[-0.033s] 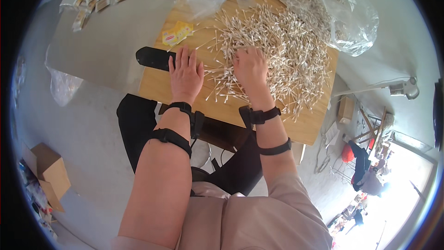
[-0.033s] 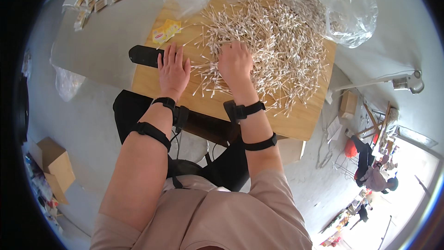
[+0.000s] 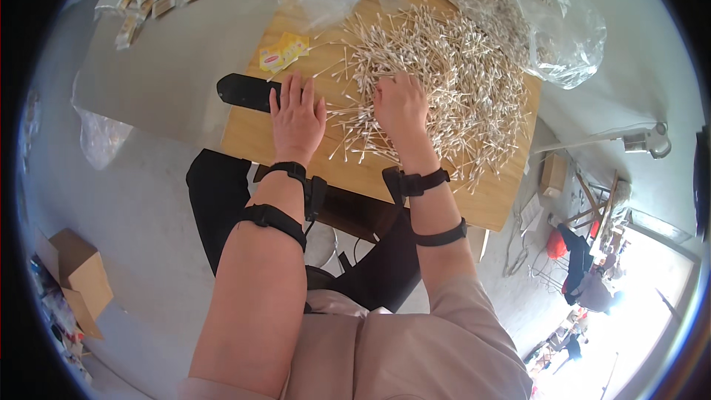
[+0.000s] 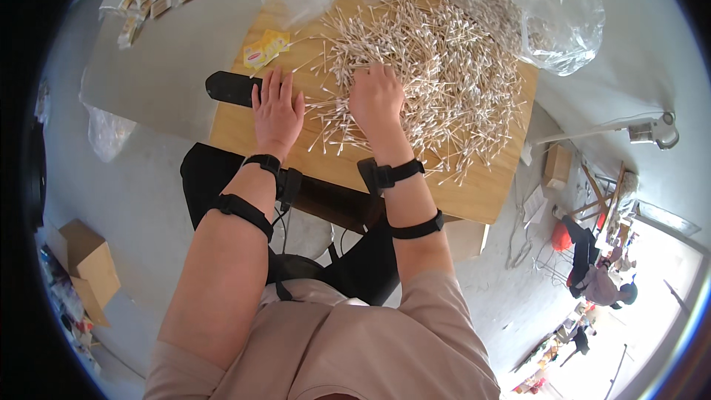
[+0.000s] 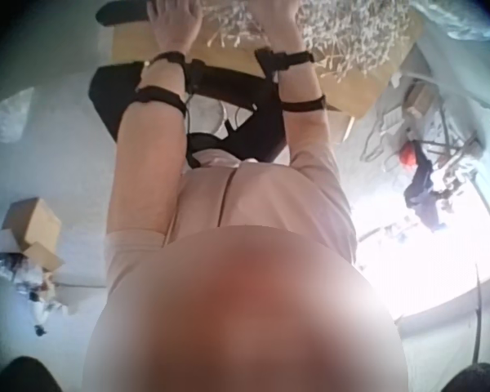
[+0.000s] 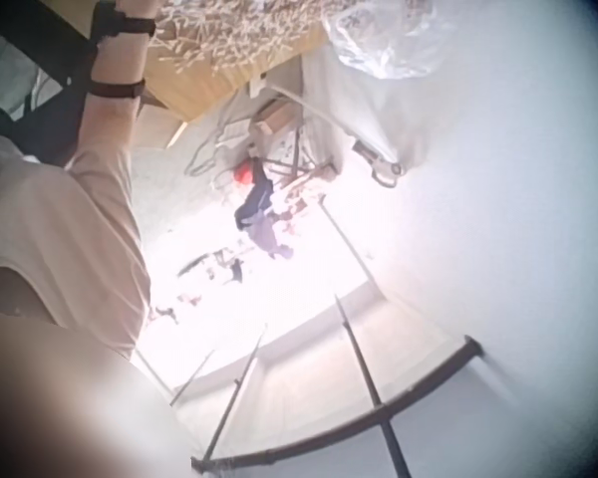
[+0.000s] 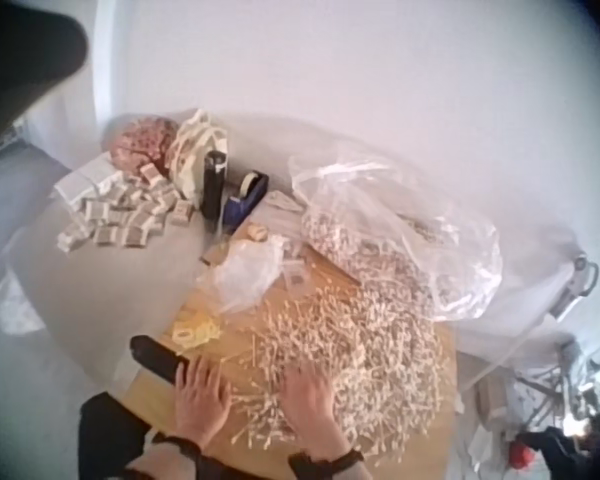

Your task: Sorting a large pile of cotton swabs into smaller groups on a table.

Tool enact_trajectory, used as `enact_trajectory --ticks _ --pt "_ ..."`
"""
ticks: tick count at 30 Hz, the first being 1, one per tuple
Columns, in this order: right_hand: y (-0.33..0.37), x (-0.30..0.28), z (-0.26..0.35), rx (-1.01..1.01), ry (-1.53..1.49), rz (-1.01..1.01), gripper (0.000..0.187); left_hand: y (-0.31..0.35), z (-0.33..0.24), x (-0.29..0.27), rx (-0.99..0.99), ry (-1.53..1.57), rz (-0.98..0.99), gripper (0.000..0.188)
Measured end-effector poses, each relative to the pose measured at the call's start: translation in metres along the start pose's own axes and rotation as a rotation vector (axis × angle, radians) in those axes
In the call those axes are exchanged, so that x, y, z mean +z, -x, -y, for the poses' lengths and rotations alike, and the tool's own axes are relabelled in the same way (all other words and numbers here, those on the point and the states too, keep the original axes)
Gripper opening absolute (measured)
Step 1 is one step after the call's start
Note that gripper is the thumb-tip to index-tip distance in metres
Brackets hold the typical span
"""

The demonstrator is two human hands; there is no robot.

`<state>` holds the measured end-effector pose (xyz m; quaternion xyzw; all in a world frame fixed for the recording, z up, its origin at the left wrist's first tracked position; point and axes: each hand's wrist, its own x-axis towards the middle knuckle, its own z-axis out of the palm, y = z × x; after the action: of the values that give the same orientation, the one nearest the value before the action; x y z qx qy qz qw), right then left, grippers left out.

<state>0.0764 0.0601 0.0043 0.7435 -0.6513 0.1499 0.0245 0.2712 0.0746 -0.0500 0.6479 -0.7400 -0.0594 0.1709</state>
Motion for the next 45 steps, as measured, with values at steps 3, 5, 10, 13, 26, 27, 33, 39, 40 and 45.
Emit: enact_trajectory --ticks 3,5,10,13,26,27,33,39,40,45 --pt "-0.005 0.005 -0.004 0.075 -0.049 0.043 0.009 0.000 0.000 -0.001 0.001 0.000 -0.007 0.046" --pt "-0.007 0.002 -0.010 0.155 -0.148 0.007 0.009 -0.001 -0.001 -0.002 -0.003 0.001 -0.007 0.046" --pt "-0.006 -0.017 -0.029 0.544 -0.842 -0.068 0.009 0.000 -0.002 -0.003 -0.005 0.009 -0.002 0.047" --pt "0.001 -0.032 -0.038 0.717 -1.753 -0.415 0.012 0.001 -0.001 -0.002 -0.004 0.014 -0.008 0.046" --pt "0.032 -0.007 0.041 0.096 -0.636 0.190 0.007 0.000 0.003 0.003 -0.013 -0.030 0.006 0.045" --pt "0.032 0.001 0.042 -0.042 -0.497 0.143 0.007 0.000 0.002 0.003 -0.019 -0.021 0.014 0.045" --pt "0.028 0.015 0.037 -0.151 -0.432 0.093 0.008 0.000 -0.001 0.002 -0.039 -0.015 0.045 0.045" --pt "0.030 -0.012 0.011 0.475 -1.318 0.026 0.010 0.000 0.001 0.003 -0.017 -0.026 0.001 0.044" --pt "0.034 -0.017 0.006 0.655 -1.684 -0.020 0.011 0.000 0.002 0.003 -0.011 -0.018 -0.015 0.044" --pt "0.091 -0.046 0.023 0.655 -2.029 0.289 0.010 0.000 0.002 0.006 -0.004 -0.017 -0.031 0.043"
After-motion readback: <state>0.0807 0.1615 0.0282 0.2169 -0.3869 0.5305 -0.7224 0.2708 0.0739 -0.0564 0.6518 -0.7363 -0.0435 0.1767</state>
